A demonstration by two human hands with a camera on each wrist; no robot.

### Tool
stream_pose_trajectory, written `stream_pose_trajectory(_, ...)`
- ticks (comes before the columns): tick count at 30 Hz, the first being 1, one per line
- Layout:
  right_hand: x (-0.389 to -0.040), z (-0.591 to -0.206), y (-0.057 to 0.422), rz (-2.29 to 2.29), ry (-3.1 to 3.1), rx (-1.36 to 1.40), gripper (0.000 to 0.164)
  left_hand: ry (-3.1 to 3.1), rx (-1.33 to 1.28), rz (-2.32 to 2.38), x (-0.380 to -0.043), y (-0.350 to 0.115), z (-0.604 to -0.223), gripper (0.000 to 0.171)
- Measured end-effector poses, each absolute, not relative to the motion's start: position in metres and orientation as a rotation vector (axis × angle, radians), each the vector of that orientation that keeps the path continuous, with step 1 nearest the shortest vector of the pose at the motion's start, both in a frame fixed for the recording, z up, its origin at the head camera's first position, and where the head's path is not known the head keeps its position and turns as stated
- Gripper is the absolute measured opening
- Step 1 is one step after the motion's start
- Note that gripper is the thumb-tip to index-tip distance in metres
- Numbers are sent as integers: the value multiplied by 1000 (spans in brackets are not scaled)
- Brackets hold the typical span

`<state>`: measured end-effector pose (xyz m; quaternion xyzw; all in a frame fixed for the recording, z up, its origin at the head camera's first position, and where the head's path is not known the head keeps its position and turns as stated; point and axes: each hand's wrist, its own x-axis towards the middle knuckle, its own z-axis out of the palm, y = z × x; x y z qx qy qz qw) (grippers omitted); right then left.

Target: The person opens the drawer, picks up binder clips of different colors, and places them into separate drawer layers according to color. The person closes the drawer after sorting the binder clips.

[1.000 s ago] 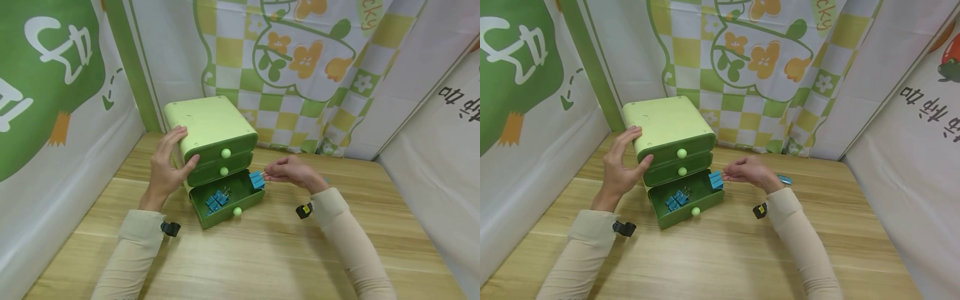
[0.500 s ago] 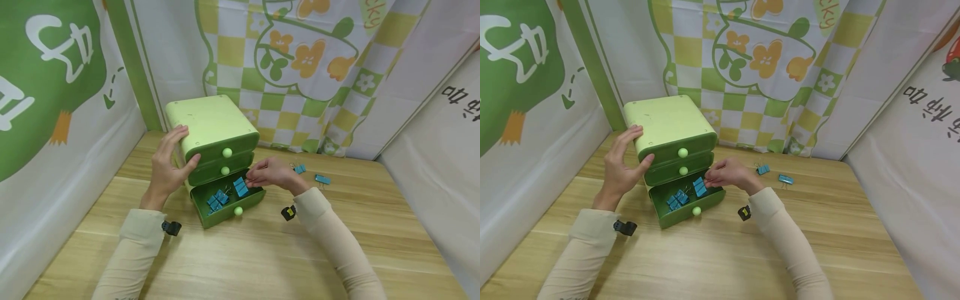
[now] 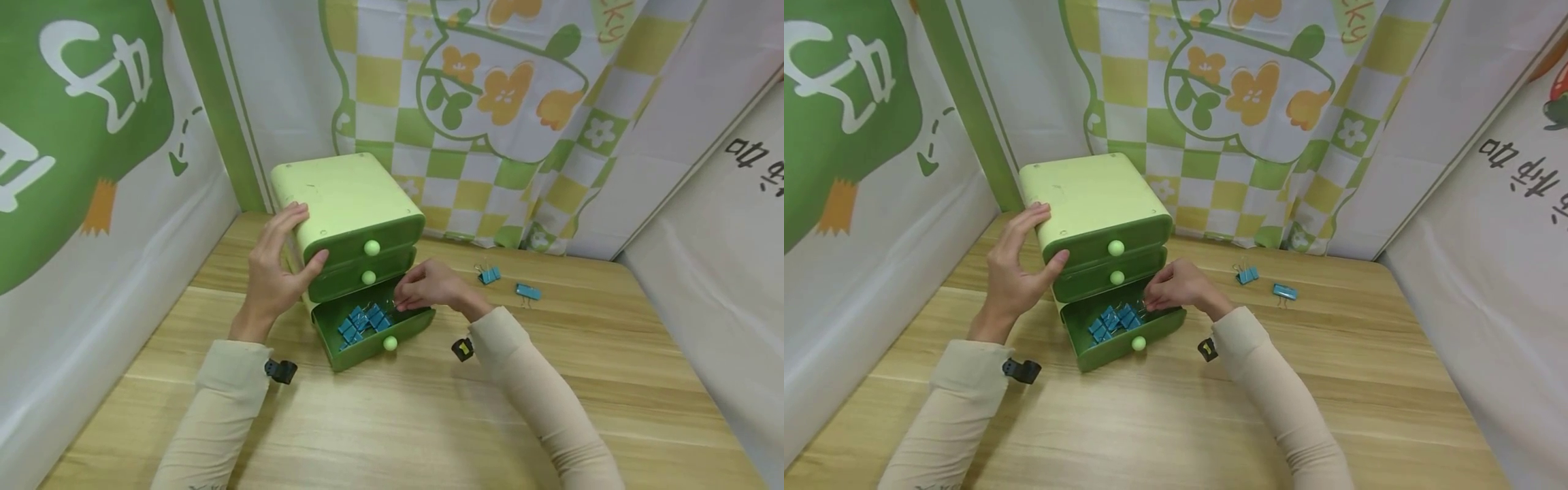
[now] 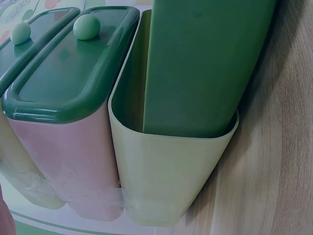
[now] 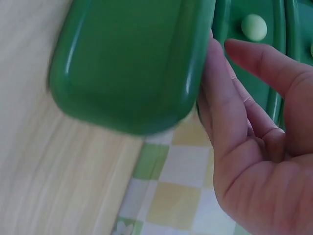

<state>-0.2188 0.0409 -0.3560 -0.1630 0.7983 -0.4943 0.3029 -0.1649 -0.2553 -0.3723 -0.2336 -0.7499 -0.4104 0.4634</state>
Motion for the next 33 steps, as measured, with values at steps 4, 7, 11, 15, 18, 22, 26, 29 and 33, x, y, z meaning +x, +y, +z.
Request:
stream_pose_trajectory(4, -225, -349, 56, -1320, 2168, -414, 31, -1836, -574, -1010, -166, -255, -370, 63)
stream_pose_trajectory(7, -232, -344, 72, -1374, 2208, -366, 29, -1838, -576, -1005, -166, -256, -370, 64)
stream_pose_trajectory(11, -243, -338, 97, -1417, 2343, -320, 28, -1841, -576, -1002, -166, -256, -370, 64)
stream_pose_trajectory(15, -252, -337, 118, -1225, 2674, -366, 28, -1842, -575, -994, -165, -258, -370, 64)
stream_pose_trajectory(18, -258, -340, 129, -1021, 2923, -410, 27, -1842, -572, -991, -165, -258, -371, 64)
stream_pose_trajectory(22, -265, -347, 139, -874, 3069, -418, 28, -1839, -570, -991, -165, -258, -372, 64)
stream_pose_trajectory(26, -272, -356, 148, -770, 3122, -389, 30, -1841, -570, -992, -165, -258, -373, 65)
stream_pose_trajectory(29, -277, -364, 153, -733, 3149, -363, 29, -1836, -575, -998, -166, -257, -373, 64)
stream_pose_trajectory(33, -284, -374, 160, -714, 3169, -346, 31, -1820, -584, -1007, -167, -256, -374, 63)
